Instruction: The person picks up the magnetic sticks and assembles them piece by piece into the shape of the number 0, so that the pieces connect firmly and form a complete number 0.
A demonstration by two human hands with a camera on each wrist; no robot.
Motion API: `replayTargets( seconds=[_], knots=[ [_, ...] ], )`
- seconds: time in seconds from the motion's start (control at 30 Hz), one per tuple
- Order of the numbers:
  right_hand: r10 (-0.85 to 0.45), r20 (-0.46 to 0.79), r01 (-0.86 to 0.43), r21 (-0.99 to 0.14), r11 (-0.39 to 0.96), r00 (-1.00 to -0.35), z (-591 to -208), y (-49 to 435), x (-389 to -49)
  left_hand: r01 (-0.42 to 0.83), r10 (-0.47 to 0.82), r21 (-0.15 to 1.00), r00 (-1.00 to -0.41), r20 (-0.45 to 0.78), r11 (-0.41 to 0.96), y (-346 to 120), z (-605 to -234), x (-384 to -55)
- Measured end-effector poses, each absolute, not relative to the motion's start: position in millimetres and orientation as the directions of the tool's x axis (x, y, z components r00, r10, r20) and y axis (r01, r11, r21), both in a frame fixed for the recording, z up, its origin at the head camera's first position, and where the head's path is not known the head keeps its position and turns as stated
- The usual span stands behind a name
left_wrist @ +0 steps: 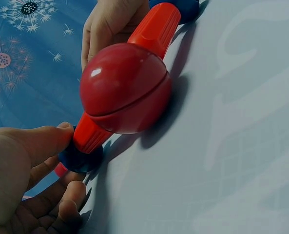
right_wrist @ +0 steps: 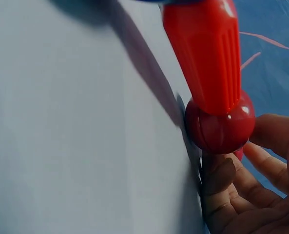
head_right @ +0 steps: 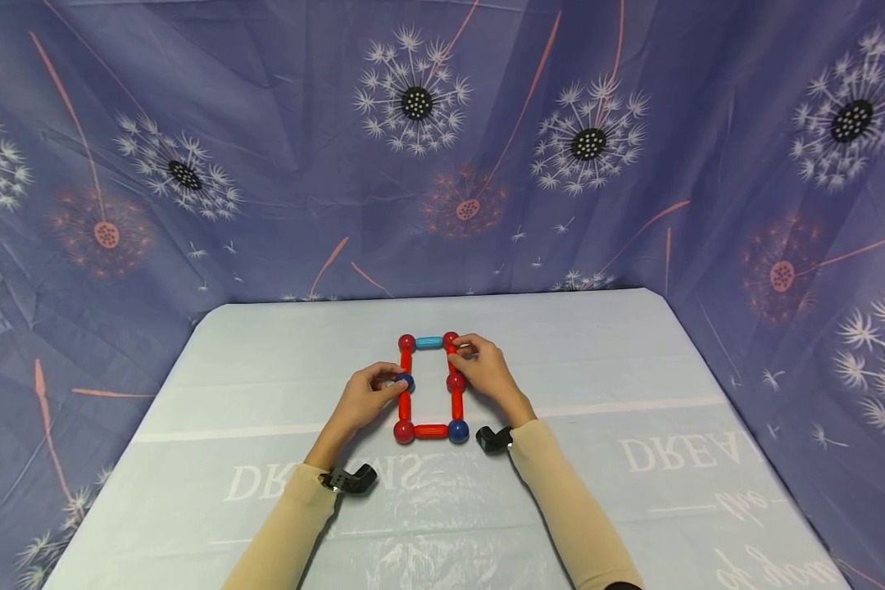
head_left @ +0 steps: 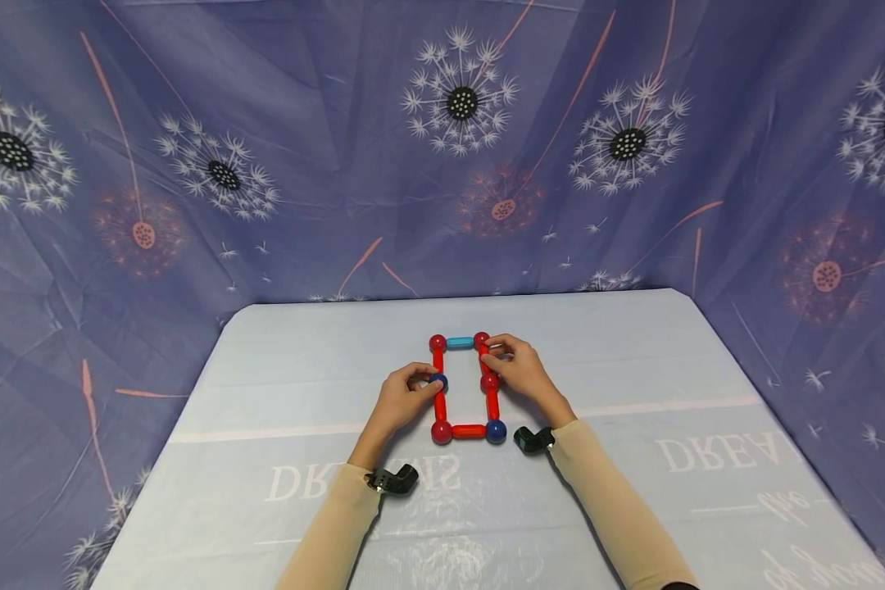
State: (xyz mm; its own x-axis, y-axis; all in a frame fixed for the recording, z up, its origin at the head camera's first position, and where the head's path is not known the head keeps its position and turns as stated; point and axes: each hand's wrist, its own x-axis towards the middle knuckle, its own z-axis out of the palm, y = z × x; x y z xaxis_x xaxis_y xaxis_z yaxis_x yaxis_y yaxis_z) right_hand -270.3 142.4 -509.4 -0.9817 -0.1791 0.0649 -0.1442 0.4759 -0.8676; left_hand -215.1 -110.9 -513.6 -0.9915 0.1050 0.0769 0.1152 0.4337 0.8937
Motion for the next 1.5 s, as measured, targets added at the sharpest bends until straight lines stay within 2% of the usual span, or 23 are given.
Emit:
replayTargets(
  seconds=[0.9,1.17,1.5],
  knots=[
    [-0.215,-0.045,-0.064,-0.877,0.477,-0.976,-502,145,-280,0.110,0.097,0.894,-0.992,0.075,0.434,-111,-512,-216],
    [-0.236,-0.047,-0.080,-0.863,0.499,-0.971,-500,145,-281,0.116,0.098,0.892,-0.992,0.081,0.438,-113,-510,-214],
    [-0.314,-0.101,-0.083,-0.848,0.523,-0.944,-492,155,-255,0.104,0.083,0.889,-0.994,0.074,0.445,-114,-510,-212]
  ],
)
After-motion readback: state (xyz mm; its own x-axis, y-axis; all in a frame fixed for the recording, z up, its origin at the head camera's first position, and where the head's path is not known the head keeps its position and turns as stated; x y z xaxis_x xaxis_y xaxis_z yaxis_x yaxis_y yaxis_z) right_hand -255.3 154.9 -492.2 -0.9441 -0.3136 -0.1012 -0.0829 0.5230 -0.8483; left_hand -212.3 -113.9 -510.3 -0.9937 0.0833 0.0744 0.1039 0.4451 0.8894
